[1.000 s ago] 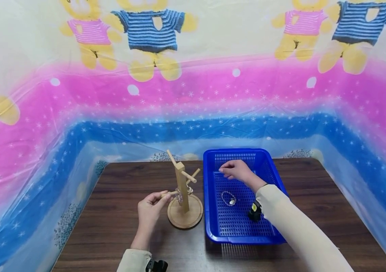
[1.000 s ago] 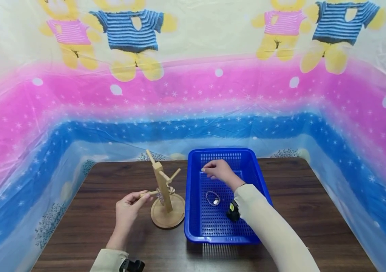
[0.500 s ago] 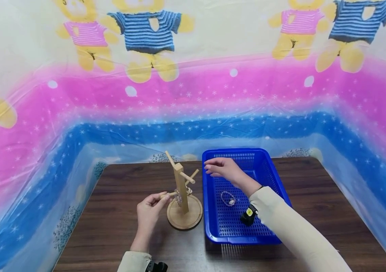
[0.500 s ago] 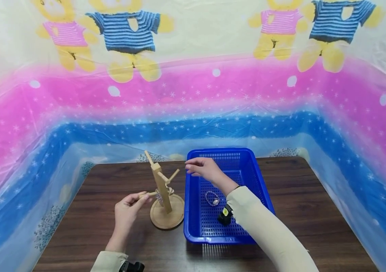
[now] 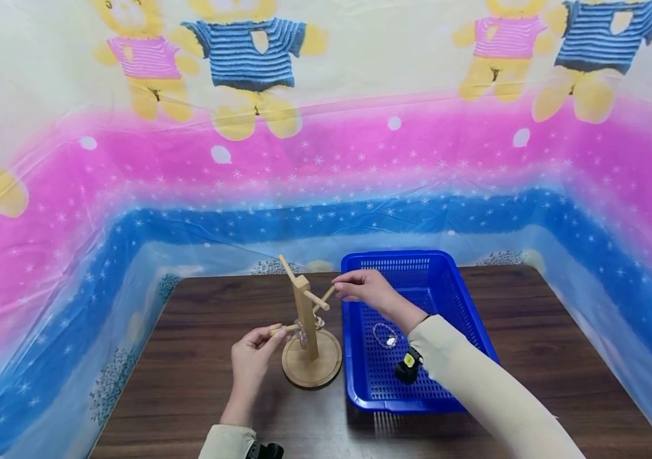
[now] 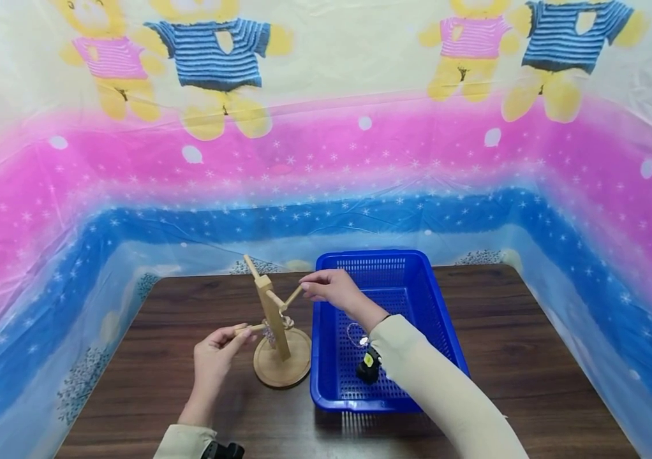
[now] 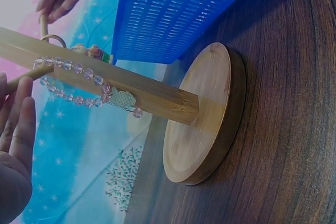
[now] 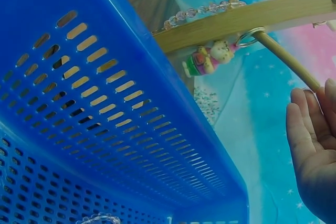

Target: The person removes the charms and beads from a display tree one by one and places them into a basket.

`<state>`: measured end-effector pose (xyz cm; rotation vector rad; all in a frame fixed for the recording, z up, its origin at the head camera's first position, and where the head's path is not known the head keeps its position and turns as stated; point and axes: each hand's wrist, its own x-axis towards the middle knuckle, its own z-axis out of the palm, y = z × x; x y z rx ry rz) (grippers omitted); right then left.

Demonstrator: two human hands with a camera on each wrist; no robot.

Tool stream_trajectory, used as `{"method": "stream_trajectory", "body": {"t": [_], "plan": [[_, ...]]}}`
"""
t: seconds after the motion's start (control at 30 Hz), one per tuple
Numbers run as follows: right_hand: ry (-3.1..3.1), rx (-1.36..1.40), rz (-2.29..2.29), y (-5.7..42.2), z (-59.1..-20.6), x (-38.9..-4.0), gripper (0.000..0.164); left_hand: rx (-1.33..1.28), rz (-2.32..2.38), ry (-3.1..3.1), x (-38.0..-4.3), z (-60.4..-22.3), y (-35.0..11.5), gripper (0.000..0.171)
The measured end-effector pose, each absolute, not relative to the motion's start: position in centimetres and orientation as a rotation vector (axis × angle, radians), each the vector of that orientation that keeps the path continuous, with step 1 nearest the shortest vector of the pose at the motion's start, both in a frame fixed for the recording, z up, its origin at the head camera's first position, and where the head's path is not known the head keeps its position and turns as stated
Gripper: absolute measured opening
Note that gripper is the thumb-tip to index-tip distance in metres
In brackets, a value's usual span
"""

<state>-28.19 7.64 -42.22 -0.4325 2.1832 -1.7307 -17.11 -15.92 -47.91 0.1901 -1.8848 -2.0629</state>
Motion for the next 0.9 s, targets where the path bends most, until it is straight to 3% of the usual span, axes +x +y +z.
{"method": "stream_trajectory", "body": {"t": [0.9], "plan": [[2.247, -0.423, -1.686, 7.6, -42.6, -27.1, 0.024, 0.281, -2.044, -1.987, -17.7, -48.0, -16.3, 0.026]]}}
